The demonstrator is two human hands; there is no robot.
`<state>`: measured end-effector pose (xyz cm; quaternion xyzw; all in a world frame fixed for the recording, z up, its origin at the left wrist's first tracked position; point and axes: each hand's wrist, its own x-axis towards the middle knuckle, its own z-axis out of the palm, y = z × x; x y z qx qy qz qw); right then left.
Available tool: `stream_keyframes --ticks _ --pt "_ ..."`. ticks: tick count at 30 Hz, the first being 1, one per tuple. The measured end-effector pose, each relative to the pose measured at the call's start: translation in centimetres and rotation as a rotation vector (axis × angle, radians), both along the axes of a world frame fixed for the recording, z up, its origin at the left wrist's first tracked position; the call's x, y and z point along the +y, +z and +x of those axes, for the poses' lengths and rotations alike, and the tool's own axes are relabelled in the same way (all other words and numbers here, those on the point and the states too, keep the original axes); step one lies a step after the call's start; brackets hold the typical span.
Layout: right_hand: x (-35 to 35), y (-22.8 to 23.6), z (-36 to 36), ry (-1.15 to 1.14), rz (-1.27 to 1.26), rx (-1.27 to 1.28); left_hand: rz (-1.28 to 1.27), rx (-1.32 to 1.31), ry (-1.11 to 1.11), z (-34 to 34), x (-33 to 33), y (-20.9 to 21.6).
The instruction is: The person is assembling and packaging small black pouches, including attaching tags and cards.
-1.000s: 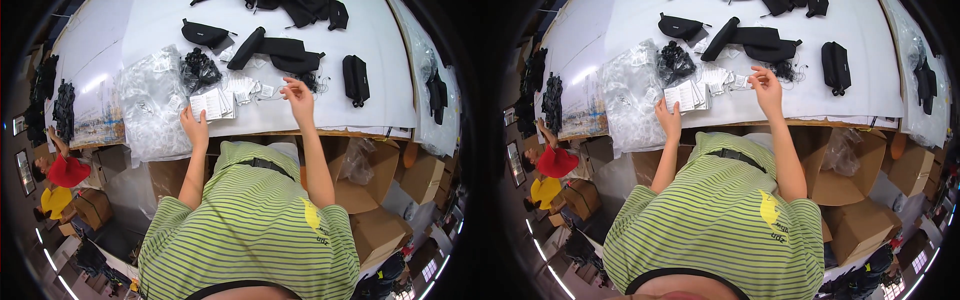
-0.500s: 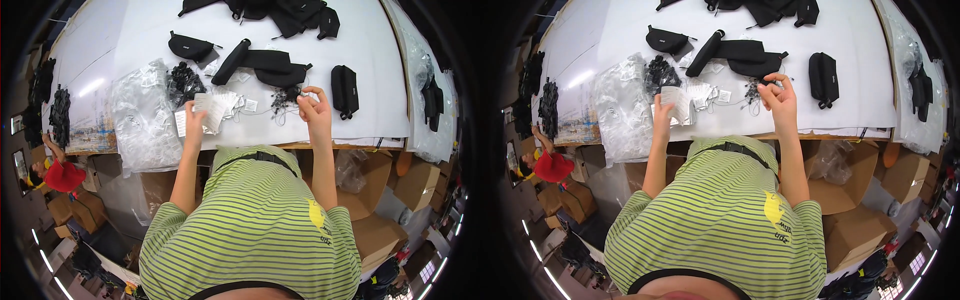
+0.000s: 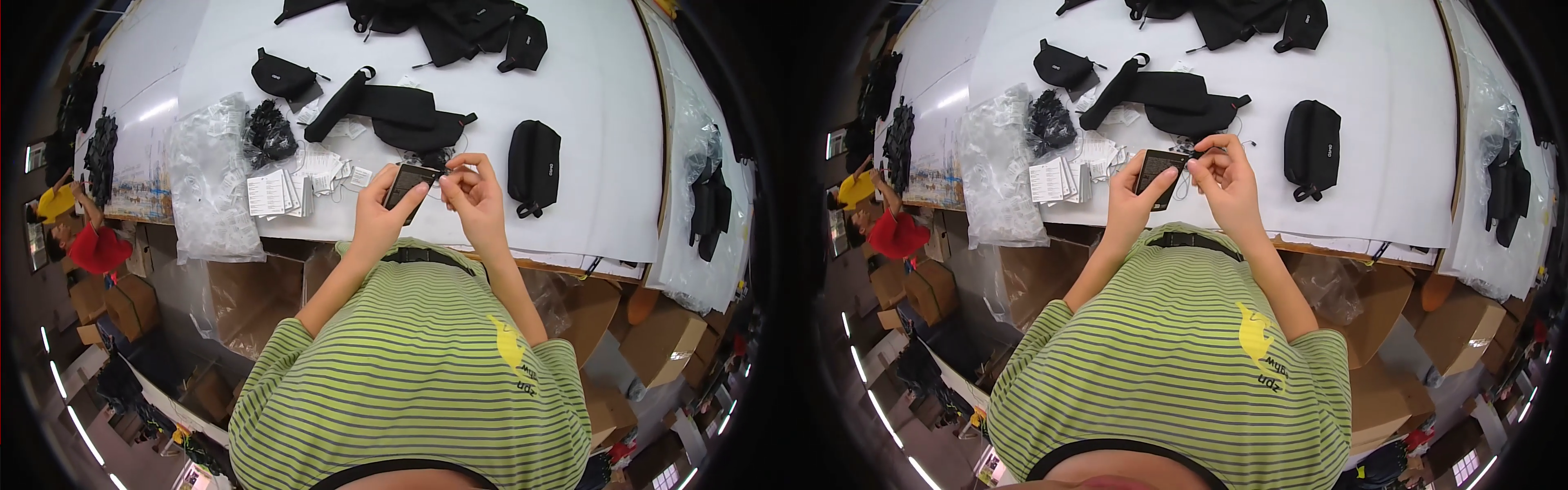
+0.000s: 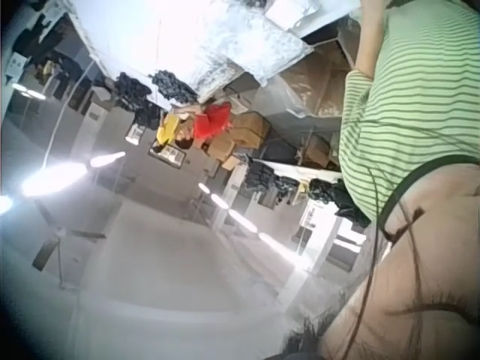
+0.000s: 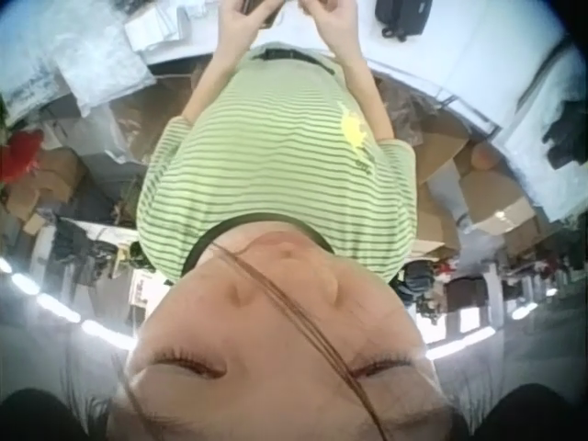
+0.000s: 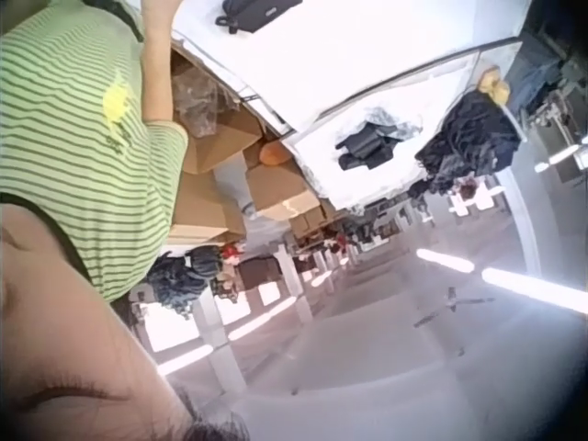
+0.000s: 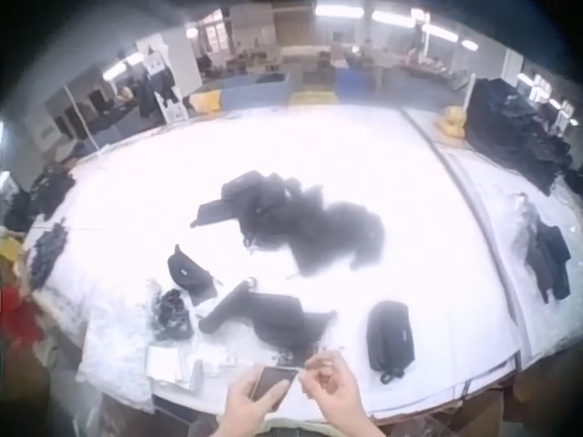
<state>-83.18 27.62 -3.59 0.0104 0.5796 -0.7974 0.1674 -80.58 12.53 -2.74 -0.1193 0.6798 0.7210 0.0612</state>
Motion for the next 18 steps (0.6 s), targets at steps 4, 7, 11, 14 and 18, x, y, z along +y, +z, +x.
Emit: stream_keyframes --ticks 4,7,11,14,18 --pt "2.8 -0.6 -1.0 -0.018 0.057 -0.008 -0.099 -0.047 0.038 0.0 2.4 -1.0" --pt "4.0 -0.1 -1.2 0.008 0.123 0.044 -0.159 -0.003 0.077 -0.2 4.4 -0.6" --pt "5.0 -0.1 -1.6 0.005 0.208 0.183 -0.371 0.213 0.017 -0.8 6.1 -0.5" --pt "5.9 -0.4 -2.0 0.024 0.245 0.187 -0.329 0.173 0.038 -1.1 7.1 -0.3" --pt "7.0 -0.7 -2.7 0.02 0.217 0.141 -0.374 0.238 0.021 -1.9 7.6 -0.6"
